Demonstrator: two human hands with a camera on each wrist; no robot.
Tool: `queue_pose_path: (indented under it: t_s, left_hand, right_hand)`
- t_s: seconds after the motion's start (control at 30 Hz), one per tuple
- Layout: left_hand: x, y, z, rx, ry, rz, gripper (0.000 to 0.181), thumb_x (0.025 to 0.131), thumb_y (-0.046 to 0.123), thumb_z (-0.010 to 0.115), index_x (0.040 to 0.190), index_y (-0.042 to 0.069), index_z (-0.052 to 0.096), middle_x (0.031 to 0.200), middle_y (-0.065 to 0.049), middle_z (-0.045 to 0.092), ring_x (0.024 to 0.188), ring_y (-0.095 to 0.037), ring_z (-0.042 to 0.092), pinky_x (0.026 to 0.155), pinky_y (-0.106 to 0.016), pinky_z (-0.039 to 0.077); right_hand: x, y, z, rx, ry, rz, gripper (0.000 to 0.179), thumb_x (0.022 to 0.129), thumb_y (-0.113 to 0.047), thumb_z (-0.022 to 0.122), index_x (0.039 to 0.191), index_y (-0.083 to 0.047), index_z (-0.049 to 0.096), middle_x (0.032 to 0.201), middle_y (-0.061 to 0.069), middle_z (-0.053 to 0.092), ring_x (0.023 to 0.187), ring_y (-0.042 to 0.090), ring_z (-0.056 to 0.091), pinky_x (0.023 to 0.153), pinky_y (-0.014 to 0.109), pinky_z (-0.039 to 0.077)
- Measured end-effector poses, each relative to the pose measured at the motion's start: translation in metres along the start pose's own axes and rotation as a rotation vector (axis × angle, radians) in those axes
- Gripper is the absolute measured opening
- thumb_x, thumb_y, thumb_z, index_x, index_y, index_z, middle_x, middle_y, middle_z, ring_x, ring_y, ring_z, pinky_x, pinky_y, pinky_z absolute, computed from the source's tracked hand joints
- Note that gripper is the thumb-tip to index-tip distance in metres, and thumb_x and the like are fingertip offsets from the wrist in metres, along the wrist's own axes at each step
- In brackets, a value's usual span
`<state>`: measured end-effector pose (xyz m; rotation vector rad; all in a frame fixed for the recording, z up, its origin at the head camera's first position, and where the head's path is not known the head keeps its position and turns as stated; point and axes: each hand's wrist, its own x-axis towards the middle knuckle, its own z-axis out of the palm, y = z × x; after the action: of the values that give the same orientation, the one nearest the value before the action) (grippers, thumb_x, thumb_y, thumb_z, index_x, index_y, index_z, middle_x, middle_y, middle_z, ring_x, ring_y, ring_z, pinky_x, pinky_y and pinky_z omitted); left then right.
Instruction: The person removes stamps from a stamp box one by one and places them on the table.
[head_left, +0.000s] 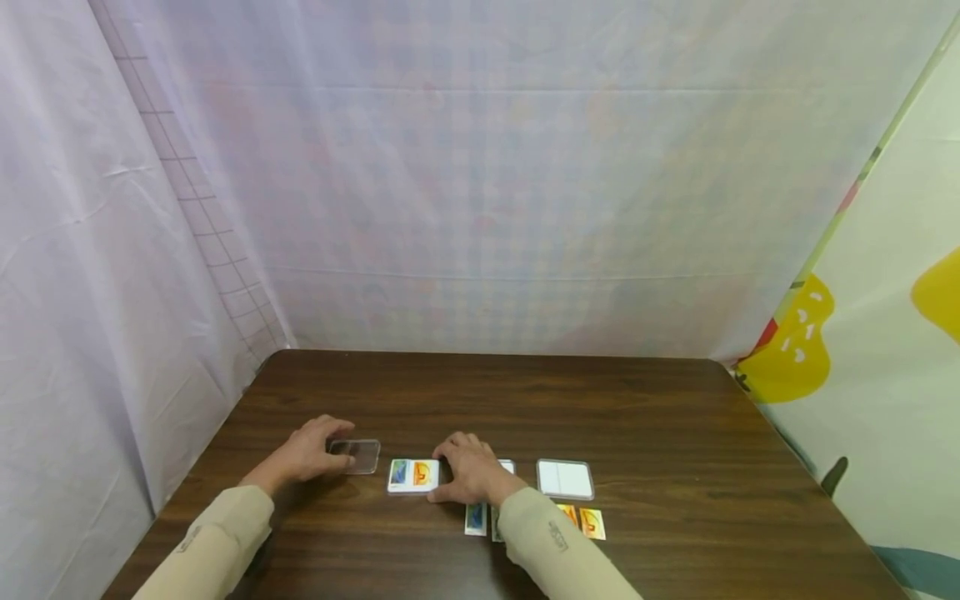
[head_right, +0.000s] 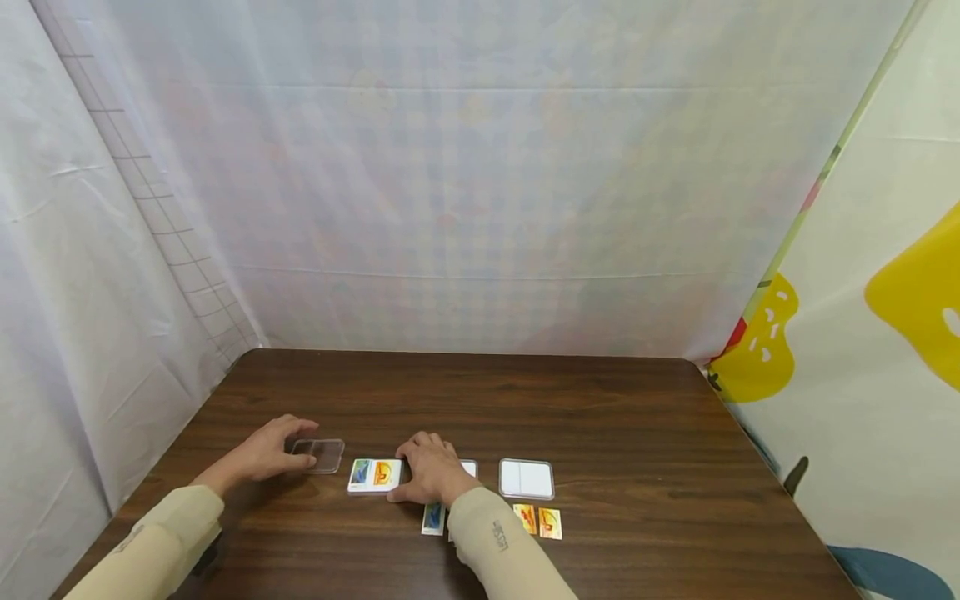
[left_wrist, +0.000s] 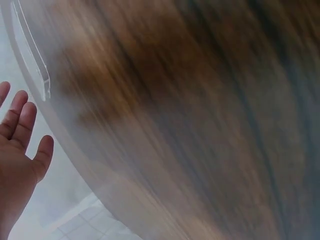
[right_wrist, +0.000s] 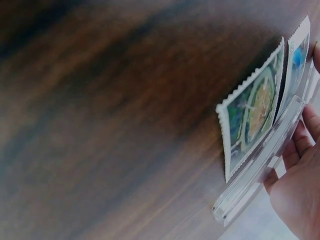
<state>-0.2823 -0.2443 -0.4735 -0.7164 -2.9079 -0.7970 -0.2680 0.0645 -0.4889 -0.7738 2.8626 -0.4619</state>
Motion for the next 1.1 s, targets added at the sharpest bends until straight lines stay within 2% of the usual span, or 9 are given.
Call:
queue_pose_path:
  t_s: [0.3,0.63,0.9,1.1]
  left_hand:
    - [0.006,0.010,0.006,-0.038,-0.011,0.044,0.054,0.082,0.030,0.076,0.123,-0.003,0.062,0.110,-0.013,0.061,0.103,-0.036,0.057,0.089,-0.056,0.045]
    - [0.013,0.022,0.015,-0.060,-0.003,0.103,0.049,0.084,0.028,0.074,0.121,-0.002,0.064,0.106,-0.011,0.061,0.100,-0.034,0.057,0.086,-0.053,0.046]
    - [0.016,0.031,0.021,-0.090,-0.024,0.065,0.046,0.087,0.031,0.074,0.121,0.001,0.064,0.113,-0.011,0.062,0.107,-0.037,0.057,0.091,-0.057,0.045]
    - [0.018,0.035,0.026,-0.080,-0.027,0.034,0.042,0.087,0.030,0.075,0.119,0.003,0.066,0.111,-0.009,0.062,0.105,-0.034,0.058,0.091,-0.059,0.043]
  right_hand:
    - [-0.001,0.001,0.000,0.000,0.001,-0.011,0.062,0.081,-0.053,0.076,0.129,-0.019,0.058,0.132,0.002,0.050,0.126,0.024,0.044,0.108,0.046,0.033]
    - [-0.002,0.000,-0.001,0.010,-0.012,-0.011,0.061,0.082,-0.053,0.075,0.130,-0.019,0.058,0.133,0.002,0.049,0.127,0.024,0.043,0.109,0.046,0.032]
    - [-0.001,0.000,0.000,0.001,-0.010,-0.002,0.061,0.081,-0.054,0.075,0.129,-0.020,0.058,0.133,0.003,0.050,0.126,0.025,0.044,0.108,0.047,0.033]
    - [0.000,0.001,0.000,0.012,-0.010,0.001,0.061,0.081,-0.053,0.076,0.129,-0.020,0.058,0.132,0.003,0.050,0.126,0.025,0.044,0.108,0.047,0.033]
